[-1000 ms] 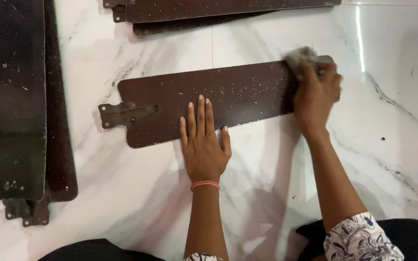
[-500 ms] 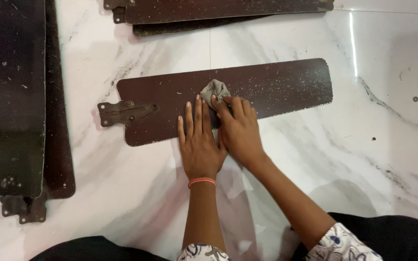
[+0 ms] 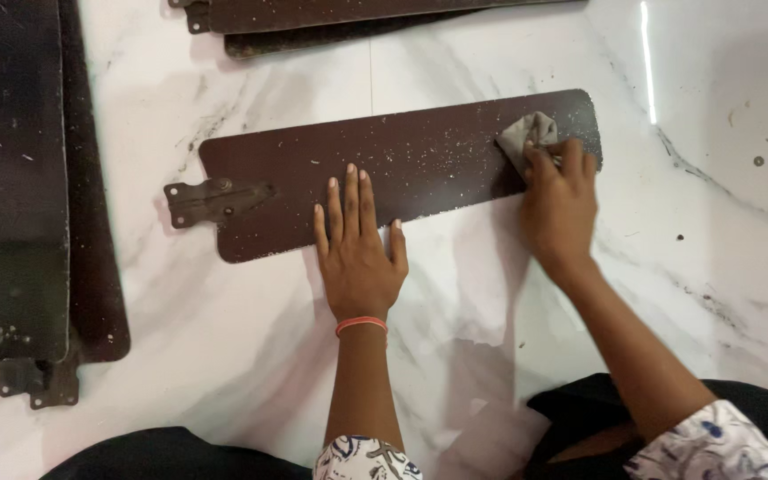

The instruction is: The person is cleaning several dark brown metal plates on a white marble floor using a cloth. They wipe the surface of each plate, removing dust and debris, and then stack the cleaned plates together.

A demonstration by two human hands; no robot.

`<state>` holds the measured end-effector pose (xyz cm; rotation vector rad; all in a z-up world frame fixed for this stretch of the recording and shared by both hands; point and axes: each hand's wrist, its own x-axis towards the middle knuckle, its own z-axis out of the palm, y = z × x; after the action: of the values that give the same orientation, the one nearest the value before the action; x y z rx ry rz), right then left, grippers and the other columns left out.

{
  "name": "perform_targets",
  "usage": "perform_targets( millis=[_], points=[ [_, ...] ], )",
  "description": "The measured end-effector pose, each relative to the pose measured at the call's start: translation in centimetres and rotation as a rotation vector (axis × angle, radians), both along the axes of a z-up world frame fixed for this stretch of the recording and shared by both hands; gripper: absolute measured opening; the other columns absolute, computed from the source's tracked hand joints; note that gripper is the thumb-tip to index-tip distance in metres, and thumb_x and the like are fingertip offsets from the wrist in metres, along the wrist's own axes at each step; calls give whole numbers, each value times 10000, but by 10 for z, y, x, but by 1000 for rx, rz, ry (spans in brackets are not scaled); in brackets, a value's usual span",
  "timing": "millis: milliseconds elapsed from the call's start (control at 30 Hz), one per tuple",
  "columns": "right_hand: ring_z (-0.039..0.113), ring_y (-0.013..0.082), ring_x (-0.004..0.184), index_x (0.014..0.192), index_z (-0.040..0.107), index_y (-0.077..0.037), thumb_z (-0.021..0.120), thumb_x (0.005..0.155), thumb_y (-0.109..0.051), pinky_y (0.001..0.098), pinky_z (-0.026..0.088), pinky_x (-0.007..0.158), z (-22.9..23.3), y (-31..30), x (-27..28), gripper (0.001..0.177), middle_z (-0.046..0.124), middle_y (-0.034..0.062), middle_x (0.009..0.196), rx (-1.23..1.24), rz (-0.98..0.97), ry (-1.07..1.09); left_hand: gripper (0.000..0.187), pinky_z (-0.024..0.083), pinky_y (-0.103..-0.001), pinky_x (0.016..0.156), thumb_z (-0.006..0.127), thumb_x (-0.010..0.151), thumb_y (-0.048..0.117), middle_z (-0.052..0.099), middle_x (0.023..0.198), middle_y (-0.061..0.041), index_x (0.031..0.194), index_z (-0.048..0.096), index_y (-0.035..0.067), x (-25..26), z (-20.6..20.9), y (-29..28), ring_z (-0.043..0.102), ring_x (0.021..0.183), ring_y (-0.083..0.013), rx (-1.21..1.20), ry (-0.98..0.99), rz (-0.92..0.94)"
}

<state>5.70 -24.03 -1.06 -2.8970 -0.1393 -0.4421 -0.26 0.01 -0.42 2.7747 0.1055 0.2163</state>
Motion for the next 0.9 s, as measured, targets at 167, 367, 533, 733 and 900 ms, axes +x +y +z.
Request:
perform_targets(
  millis=[167, 367, 533, 733, 900],
  points=[
    [542, 368, 1126, 1324, 676, -41, 617, 857, 99, 452, 488, 981, 12, 44, -15, 491, 618, 162, 1251, 93, 207, -47, 708, 174, -459, 1268, 536, 981, 348, 309, 1671, -53, 1596, 312, 79, 2, 3, -1, 267, 1542, -264, 7, -9, -6],
    [579, 338, 1124, 1276, 702, -34, 600, 868, 13, 454, 473, 941, 30, 79, -24, 423, 645, 148, 1253, 182, 508, -8, 702, 175, -452, 1284, 552, 986, 334, 315, 1685, -46, 1603, 324, 91, 0, 3, -1, 268, 1560, -257, -17, -14, -5],
    [591, 340, 1176, 1130, 772, -56, 617, 871, 49, 446, 480, 1031, 17, 31, 14, 320, 649, 120, 1281, 175, 340, -27, 713, 171, -459, 1276, 549, 984, 348, 308, 1678, -49, 1604, 317, 82, 1, 1, -1, 259, 1552, -262, -6, -1, -4],
    [538, 386, 1157, 1291, 736, -12, 596, 1031, 49, 437, 488, 1000, 19, -37, 29, 302, 603, 196, 1327, 185, -50, -37, 700, 168, -456, 1274, 525, 988, 358, 306, 1675, -49, 1597, 314, 84, 3, 3, -1, 255, 1552, -257, 10, -5, -1],
    [546, 380, 1125, 1322, 727, 3, 590, 953, 92, 451, 496, 973, 13, -8, 14, 404, 597, 200, 1310, 169, -18, -54, 693, 169, -451, 1280, 518, 998, 358, 314, 1674, -47, 1602, 318, 85, 2, 1, -1, 258, 1553, -251, 35, 3, -3]
  ],
)
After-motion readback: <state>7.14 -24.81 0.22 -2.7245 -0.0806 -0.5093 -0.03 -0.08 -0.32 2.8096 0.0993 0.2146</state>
